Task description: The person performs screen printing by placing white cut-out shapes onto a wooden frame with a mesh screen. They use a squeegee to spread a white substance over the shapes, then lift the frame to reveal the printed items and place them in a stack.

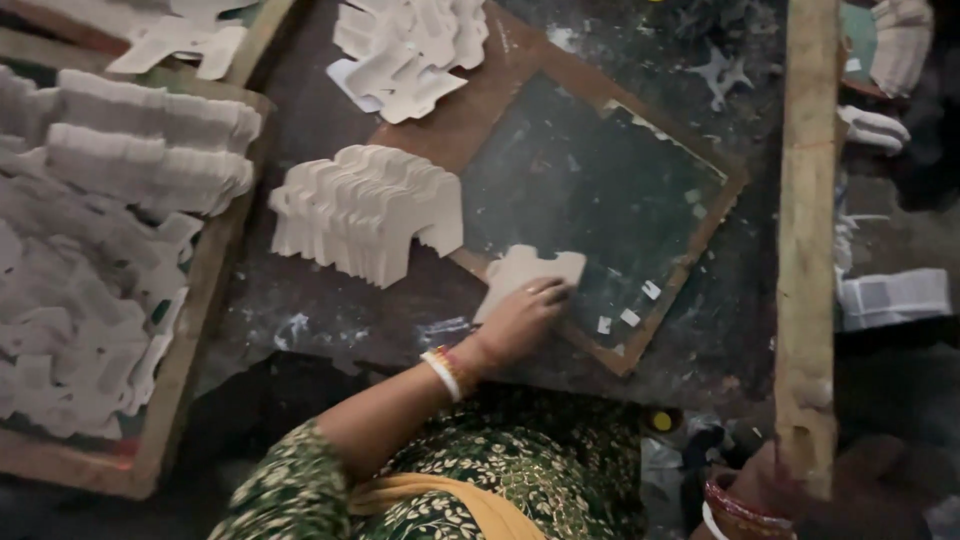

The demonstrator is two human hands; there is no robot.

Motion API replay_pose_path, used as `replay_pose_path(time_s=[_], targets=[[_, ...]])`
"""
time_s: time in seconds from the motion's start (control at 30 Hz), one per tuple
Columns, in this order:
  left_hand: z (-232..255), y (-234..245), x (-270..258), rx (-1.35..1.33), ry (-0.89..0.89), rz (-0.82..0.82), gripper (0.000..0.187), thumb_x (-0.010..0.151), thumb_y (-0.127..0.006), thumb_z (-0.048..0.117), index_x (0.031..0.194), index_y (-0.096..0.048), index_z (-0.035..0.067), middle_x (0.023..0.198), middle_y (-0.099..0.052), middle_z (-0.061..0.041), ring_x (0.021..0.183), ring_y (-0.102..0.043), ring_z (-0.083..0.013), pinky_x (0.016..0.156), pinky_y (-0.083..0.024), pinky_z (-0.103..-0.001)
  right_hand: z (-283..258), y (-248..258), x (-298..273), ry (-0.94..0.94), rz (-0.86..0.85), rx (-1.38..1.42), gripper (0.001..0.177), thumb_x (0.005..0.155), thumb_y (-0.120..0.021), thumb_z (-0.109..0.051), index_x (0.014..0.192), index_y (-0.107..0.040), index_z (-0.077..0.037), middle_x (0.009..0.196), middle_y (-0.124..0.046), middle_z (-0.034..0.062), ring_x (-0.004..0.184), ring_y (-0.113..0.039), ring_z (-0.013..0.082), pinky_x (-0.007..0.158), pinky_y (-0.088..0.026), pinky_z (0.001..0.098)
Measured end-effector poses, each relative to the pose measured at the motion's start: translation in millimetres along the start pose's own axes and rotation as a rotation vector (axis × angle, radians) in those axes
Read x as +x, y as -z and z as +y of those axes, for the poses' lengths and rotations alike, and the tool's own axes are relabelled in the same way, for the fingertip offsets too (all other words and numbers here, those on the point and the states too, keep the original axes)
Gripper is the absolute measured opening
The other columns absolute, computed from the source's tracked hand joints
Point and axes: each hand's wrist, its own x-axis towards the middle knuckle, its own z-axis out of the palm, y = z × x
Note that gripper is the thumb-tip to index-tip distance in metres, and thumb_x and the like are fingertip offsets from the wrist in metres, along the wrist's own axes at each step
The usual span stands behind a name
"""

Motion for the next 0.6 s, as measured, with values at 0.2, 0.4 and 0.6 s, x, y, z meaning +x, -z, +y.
replay_pose_path(time_s=[0.2,0.4,0.6], targets=[[-4,-67,99,-0.196,-0.032,-0.011,0.037,0.086,-0.063,0.012,0.121,-0.072,0.005,0.137,-0.066,-0.011,0.136,-0.053,-0.0310,0.112,-0.044,-0.041,57,-39,0,0.049,-0.028,-0.450,0.017,0.120,-0.058,-0.005,0.126,-0.070,0.006,0.123,-0.070,0.0196,0.112,-0.070,0.0375,0.097,-0.059,0.0445],[21,-10,89,-0.162,-0.212,-0.161,0.051,0.073,-0.075,0.030,0.116,-0.072,0.002,0.131,-0.065,-0.012,0.130,-0.053,-0.0322,0.109,-0.043,-0.042,64,-27,18,0.064,0.153,-0.540,0.060,0.116,-0.059,-0.023,0.161,-0.033,0.008,0.162,-0.036,0.0305,0.147,-0.052,0.0472,0.126,-0.047,0.0603],[13,-35,77,-0.218,-0.118,-0.175,0.031,0.088,-0.065,0.017,0.116,-0.074,0.007,0.136,-0.067,-0.008,0.135,-0.055,-0.0280,0.111,-0.044,-0.039,69,-35,16,-0.082,0.244,-0.354,0.054,0.123,-0.063,-0.028,0.152,-0.036,0.008,0.153,-0.041,0.0306,0.137,-0.055,0.0474,0.116,-0.050,0.0593]])
